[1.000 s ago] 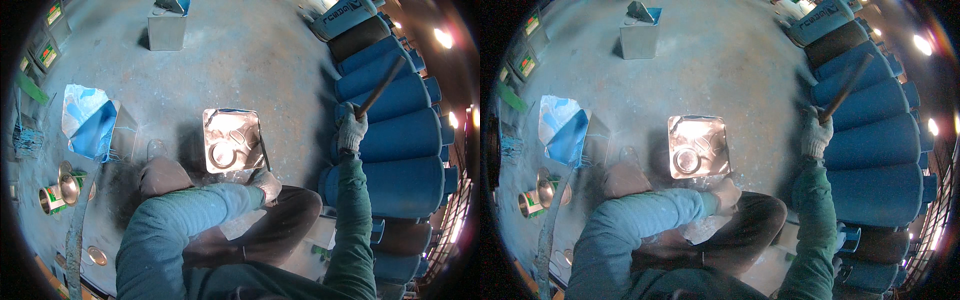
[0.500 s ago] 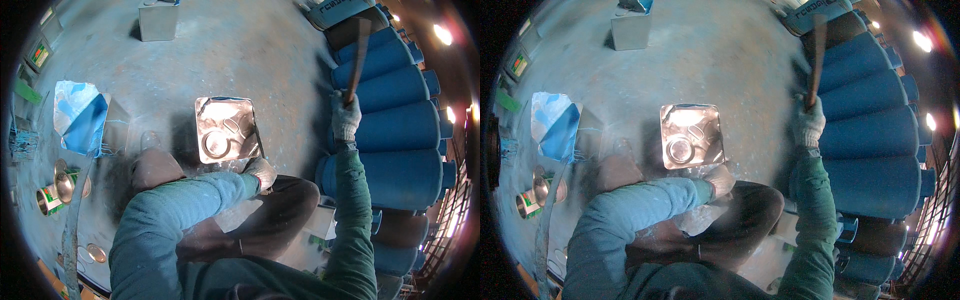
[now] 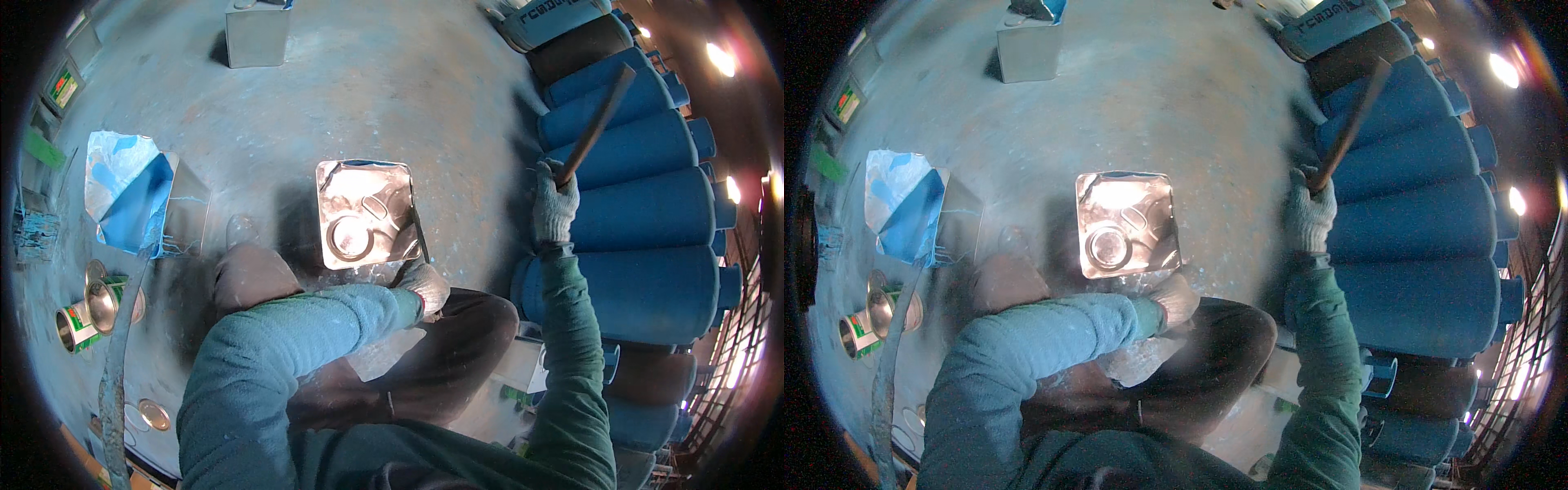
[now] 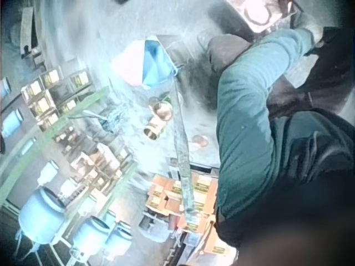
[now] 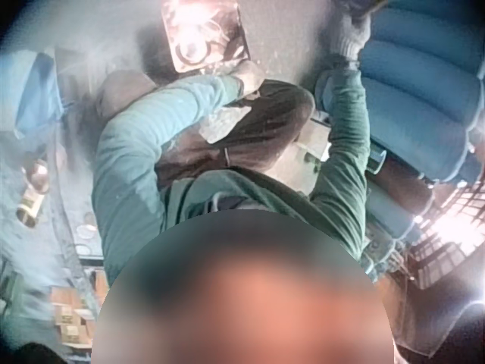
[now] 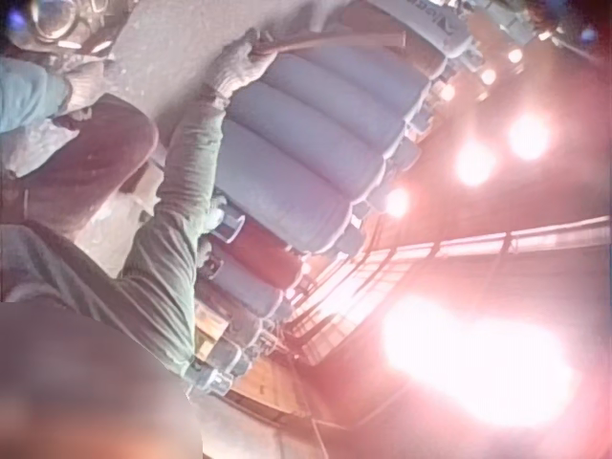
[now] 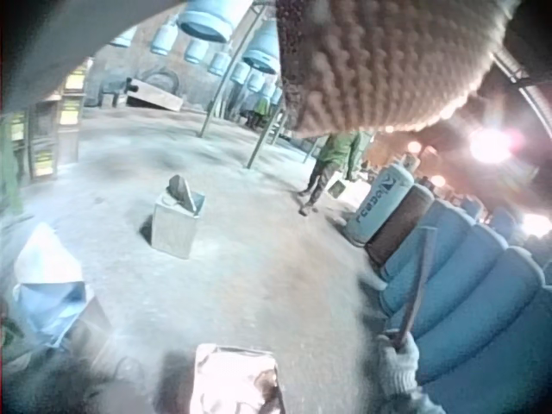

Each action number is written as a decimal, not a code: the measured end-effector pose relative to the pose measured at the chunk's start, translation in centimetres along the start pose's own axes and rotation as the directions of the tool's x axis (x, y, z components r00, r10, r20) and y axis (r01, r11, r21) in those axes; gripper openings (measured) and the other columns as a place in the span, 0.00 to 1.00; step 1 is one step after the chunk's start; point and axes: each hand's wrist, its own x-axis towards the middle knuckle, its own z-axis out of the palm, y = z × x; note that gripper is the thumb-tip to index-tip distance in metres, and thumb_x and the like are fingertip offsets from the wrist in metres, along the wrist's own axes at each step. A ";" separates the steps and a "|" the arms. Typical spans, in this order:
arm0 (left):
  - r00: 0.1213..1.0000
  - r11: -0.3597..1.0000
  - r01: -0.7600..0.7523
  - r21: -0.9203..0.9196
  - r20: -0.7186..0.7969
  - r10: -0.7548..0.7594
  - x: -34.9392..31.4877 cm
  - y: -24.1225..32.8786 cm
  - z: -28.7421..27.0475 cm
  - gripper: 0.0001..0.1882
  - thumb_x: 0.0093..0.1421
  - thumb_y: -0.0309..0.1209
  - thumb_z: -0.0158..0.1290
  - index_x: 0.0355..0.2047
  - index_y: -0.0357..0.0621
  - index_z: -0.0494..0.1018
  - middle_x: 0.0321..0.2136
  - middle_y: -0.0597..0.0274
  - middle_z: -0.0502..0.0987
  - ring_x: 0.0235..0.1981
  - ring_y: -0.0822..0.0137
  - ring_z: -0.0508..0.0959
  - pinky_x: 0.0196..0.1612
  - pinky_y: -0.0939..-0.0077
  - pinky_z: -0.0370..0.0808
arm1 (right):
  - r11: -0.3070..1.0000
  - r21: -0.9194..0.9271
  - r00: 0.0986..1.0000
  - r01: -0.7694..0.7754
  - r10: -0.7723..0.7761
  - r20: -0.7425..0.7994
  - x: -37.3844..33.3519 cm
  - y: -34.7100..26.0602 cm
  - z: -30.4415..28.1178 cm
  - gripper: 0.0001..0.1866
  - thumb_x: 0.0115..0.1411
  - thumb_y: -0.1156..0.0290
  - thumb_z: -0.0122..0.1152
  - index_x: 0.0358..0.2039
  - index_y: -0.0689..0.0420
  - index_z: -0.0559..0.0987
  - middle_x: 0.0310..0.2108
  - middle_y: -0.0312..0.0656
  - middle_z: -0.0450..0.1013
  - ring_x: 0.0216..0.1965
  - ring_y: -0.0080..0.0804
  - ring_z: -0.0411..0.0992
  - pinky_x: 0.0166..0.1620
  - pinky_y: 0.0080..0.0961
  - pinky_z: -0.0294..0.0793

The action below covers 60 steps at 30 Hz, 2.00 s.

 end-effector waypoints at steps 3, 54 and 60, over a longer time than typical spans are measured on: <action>0.999 0.997 0.052 0.049 0.010 -0.052 -0.9 1.0 -1.9 0.13 0.45 0.41 0.66 0.27 0.46 0.86 0.24 0.52 0.84 0.29 0.49 0.86 0.31 0.50 0.80 | 0.948 -0.315 0.957 0.048 0.046 0.285 -3.3 1.5 0.0 0.09 0.67 0.62 0.60 0.40 0.54 0.78 0.27 0.39 0.75 0.26 0.35 0.75 0.31 0.36 0.77; 0.988 1.000 0.006 0.029 0.152 -0.010 -2.7 2.9 -3.2 0.09 0.53 0.33 0.60 0.30 0.44 0.87 0.27 0.52 0.85 0.32 0.49 0.87 0.34 0.54 0.83 | 0.231 -0.622 0.589 0.748 0.200 0.783 -2.9 2.6 0.7 0.09 0.65 0.61 0.60 0.41 0.51 0.80 0.36 0.49 0.81 0.36 0.51 0.81 0.39 0.45 0.81; 0.985 0.987 -0.162 -0.026 0.055 0.163 -1.4 1.4 3.1 0.09 0.53 0.33 0.60 0.29 0.44 0.86 0.27 0.50 0.84 0.32 0.50 0.86 0.35 0.58 0.83 | 0.920 -0.351 0.971 0.177 -0.104 0.217 0.6 0.8 0.5 0.07 0.67 0.64 0.61 0.40 0.52 0.79 0.27 0.42 0.79 0.26 0.41 0.79 0.29 0.38 0.77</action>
